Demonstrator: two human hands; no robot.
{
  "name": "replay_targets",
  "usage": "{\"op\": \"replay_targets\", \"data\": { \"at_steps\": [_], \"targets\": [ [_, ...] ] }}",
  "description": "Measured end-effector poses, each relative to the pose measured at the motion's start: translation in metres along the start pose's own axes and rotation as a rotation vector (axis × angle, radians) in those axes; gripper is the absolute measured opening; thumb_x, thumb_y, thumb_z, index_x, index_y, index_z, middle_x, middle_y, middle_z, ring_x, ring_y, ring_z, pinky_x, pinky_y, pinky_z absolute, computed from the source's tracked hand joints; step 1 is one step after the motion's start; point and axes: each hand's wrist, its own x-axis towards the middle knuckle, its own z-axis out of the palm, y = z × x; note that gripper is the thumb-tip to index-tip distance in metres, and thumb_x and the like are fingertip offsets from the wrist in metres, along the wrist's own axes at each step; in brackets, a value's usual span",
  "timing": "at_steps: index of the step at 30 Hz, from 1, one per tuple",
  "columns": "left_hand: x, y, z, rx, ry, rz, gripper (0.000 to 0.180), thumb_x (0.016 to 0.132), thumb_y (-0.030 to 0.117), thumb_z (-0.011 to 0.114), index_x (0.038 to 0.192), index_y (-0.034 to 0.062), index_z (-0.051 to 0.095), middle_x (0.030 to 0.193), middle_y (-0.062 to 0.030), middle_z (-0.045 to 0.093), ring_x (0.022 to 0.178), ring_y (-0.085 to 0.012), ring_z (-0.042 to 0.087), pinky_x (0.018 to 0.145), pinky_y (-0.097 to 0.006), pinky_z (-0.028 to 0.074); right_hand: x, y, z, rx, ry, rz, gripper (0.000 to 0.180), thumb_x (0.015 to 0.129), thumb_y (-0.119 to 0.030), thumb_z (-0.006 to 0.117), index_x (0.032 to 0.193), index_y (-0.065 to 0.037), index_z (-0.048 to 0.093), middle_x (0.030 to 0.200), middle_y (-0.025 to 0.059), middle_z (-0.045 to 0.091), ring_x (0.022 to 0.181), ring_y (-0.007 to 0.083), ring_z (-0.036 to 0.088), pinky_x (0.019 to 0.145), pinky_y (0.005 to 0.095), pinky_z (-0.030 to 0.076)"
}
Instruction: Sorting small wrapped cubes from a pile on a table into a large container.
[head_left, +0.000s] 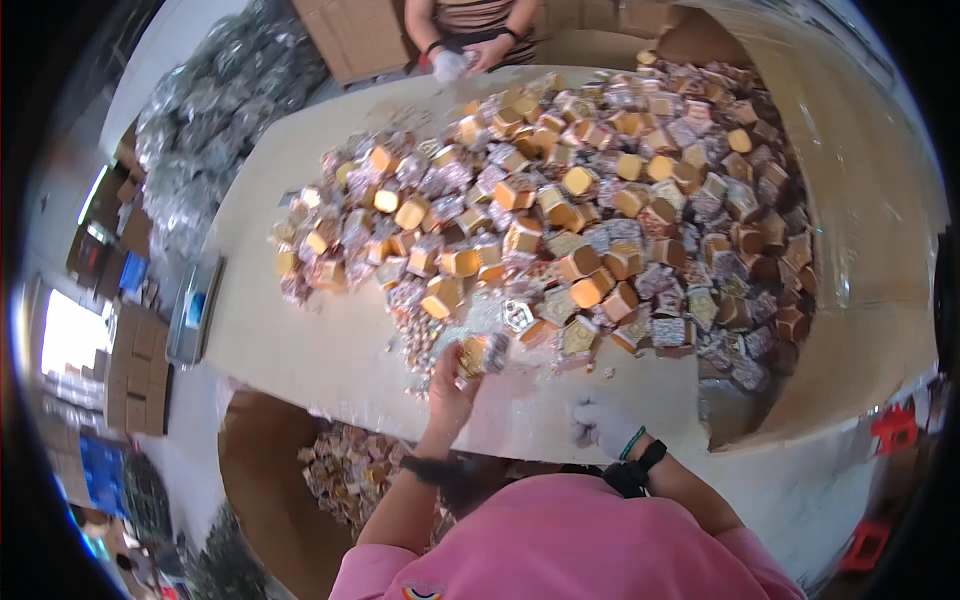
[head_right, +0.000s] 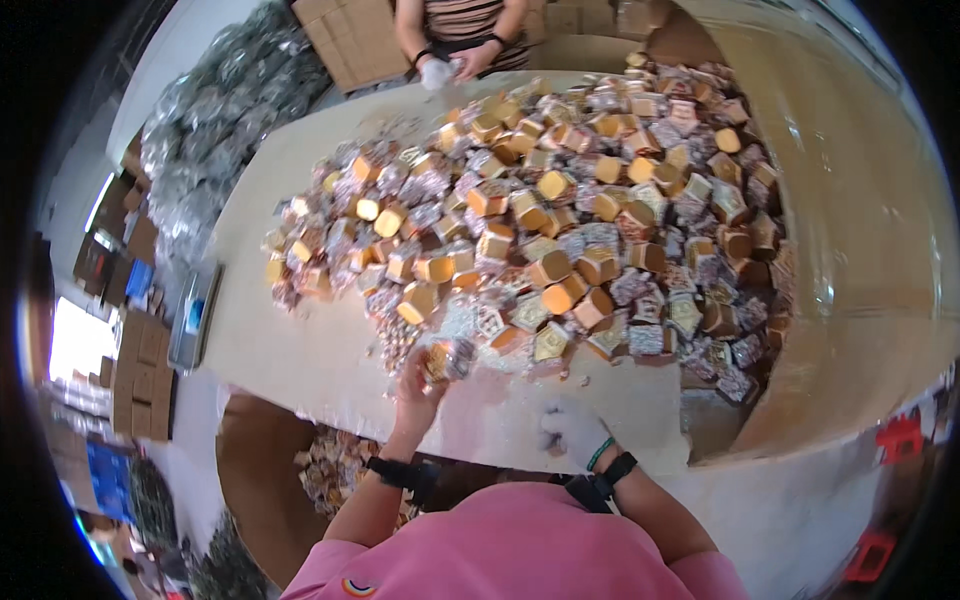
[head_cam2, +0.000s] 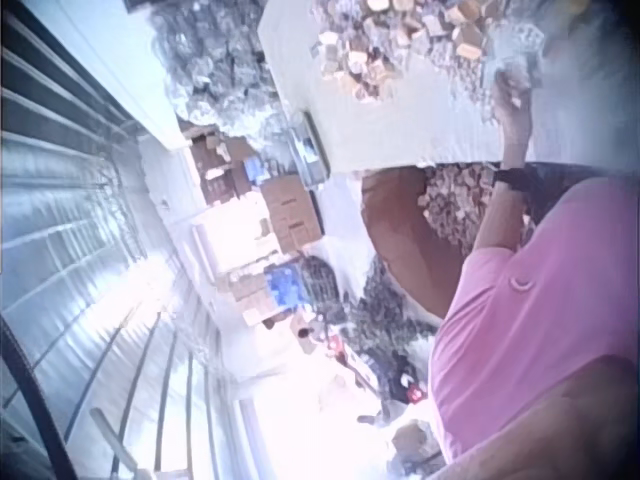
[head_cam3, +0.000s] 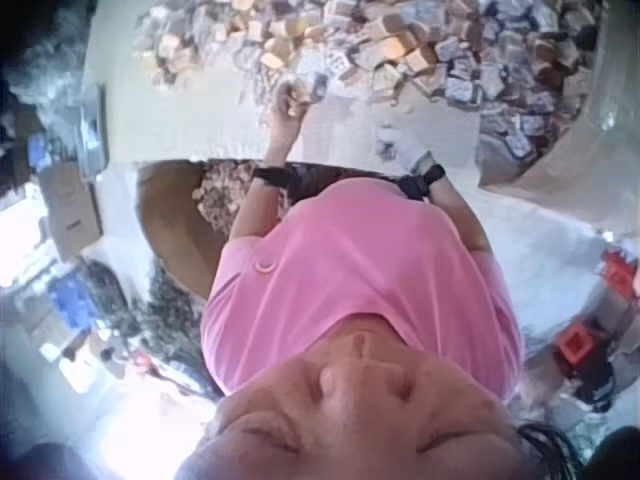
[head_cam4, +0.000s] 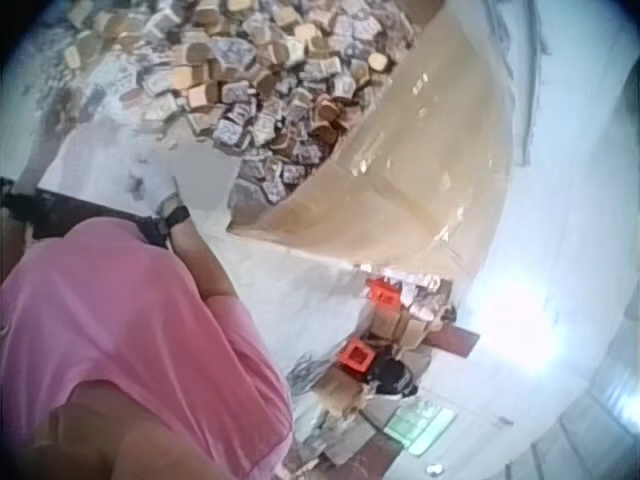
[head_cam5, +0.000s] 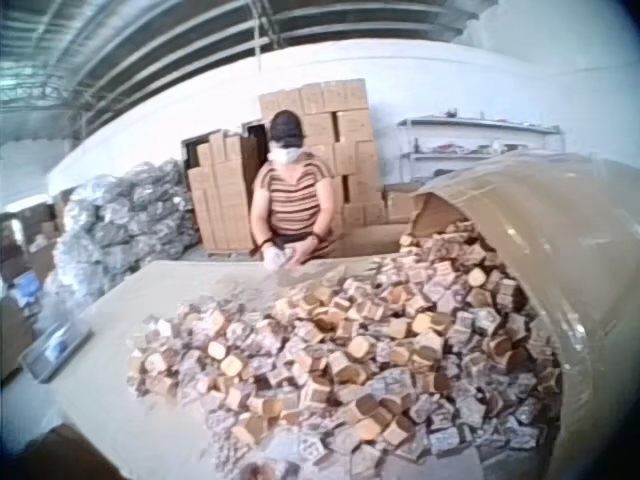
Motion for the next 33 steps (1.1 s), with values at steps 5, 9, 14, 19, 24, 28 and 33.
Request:
{"op": "replay_targets", "data": {
  "at_steps": [5, 9, 14, 19, 24, 28, 33],
  "targets": [
    [-0.062, 0.032, -0.023, 0.044, -0.250, -0.035, 0.051, 0.082, 0.010, 0.067, 0.128, 0.0032, 0.046, 0.122, -0.0188, 0.054, 0.115, -0.0333, 0.053, 0.095, -0.038, 0.045, 0.002, -0.051, 0.057, 0.107, -0.031, 0.129, 0.031, 0.095, -0.034, 0.049, 0.075, -0.011, 0.055, 0.057, -0.0017, 0.044, 0.044, 0.0089, 0.038, 0.041, 0.0248, 0.033],
    [-0.090, 0.027, -0.038, 0.082, -0.150, 0.185, 0.057, 0.077, 0.002, 0.065, 0.130, 0.0011, 0.044, 0.125, -0.0182, 0.049, 0.114, -0.0314, 0.053, 0.096, -0.036, 0.044, 0.018, -0.041, 0.073, -0.260, -0.140, 0.190, 0.034, 0.095, -0.037, 0.049, 0.077, -0.010, 0.056, 0.060, -0.0011, 0.048, 0.045, 0.0087, 0.041, 0.042, 0.0256, 0.036],
    [-0.106, 0.014, -0.035, -0.742, 0.153, -0.538, 0.033, 0.089, 0.019, 0.056, 0.116, -0.0001, 0.054, 0.106, -0.0093, 0.058, 0.091, -0.0187, 0.058, 0.078, -0.029, 0.048, 0.016, -0.019, 0.108, -0.642, -0.172, -0.110, 0.032, 0.094, -0.036, 0.052, 0.084, -0.006, 0.060, 0.063, -0.0003, 0.052, 0.049, 0.0085, 0.048, 0.043, 0.0245, 0.038],
    [-0.090, 0.019, -0.033, -0.636, 0.324, -0.607, 0.022, 0.090, 0.020, 0.055, 0.090, -0.0002, 0.061, 0.075, -0.0028, 0.058, 0.072, -0.0098, 0.053, 0.067, -0.025, 0.044, 0.018, -0.032, 0.123, -0.576, -0.218, 0.132, 0.032, 0.097, -0.033, 0.049, 0.085, -0.006, 0.060, 0.063, 0.0001, 0.052, 0.050, 0.0087, 0.050, 0.043, 0.0242, 0.037],
    [-0.088, 0.006, -0.017, -0.571, 0.384, -0.569, 0.019, 0.089, 0.019, 0.056, 0.087, 0.0002, 0.061, 0.074, -0.0015, 0.056, 0.071, -0.0084, 0.050, 0.065, -0.024, 0.042, 0.018, -0.020, 0.125, -0.200, -0.235, 0.160, 0.033, 0.099, -0.036, 0.043, 0.085, -0.009, 0.056, 0.059, -0.0013, 0.048, 0.047, 0.0082, 0.047, 0.039, 0.0242, 0.034],
    [-0.091, 0.013, -0.019, -0.742, 0.460, -0.648, 0.019, 0.089, 0.017, 0.054, 0.086, 0.0003, 0.062, 0.076, -0.0024, 0.058, 0.071, -0.0100, 0.051, 0.065, -0.025, 0.043, 0.011, -0.021, 0.134, -0.078, -0.238, 0.260, 0.030, 0.100, -0.033, 0.041, 0.083, -0.011, 0.052, 0.056, -0.0025, 0.042, 0.045, 0.0069, 0.043, 0.040, 0.0237, 0.033],
    [-0.096, 0.012, -0.021, -1.205, 0.595, -0.812, 0.020, 0.091, 0.017, 0.050, 0.098, 0.0007, 0.059, 0.092, -0.0090, 0.063, 0.083, -0.0199, 0.060, 0.075, -0.034, 0.049, 0.008, -0.017, 0.139, -0.241, -0.406, -0.044, 0.028, 0.100, -0.028, 0.041, 0.080, -0.010, 0.048, 0.055, -0.0035, 0.039, 0.044, 0.0078, 0.039, 0.041, 0.0228, 0.033]
  ]
}}
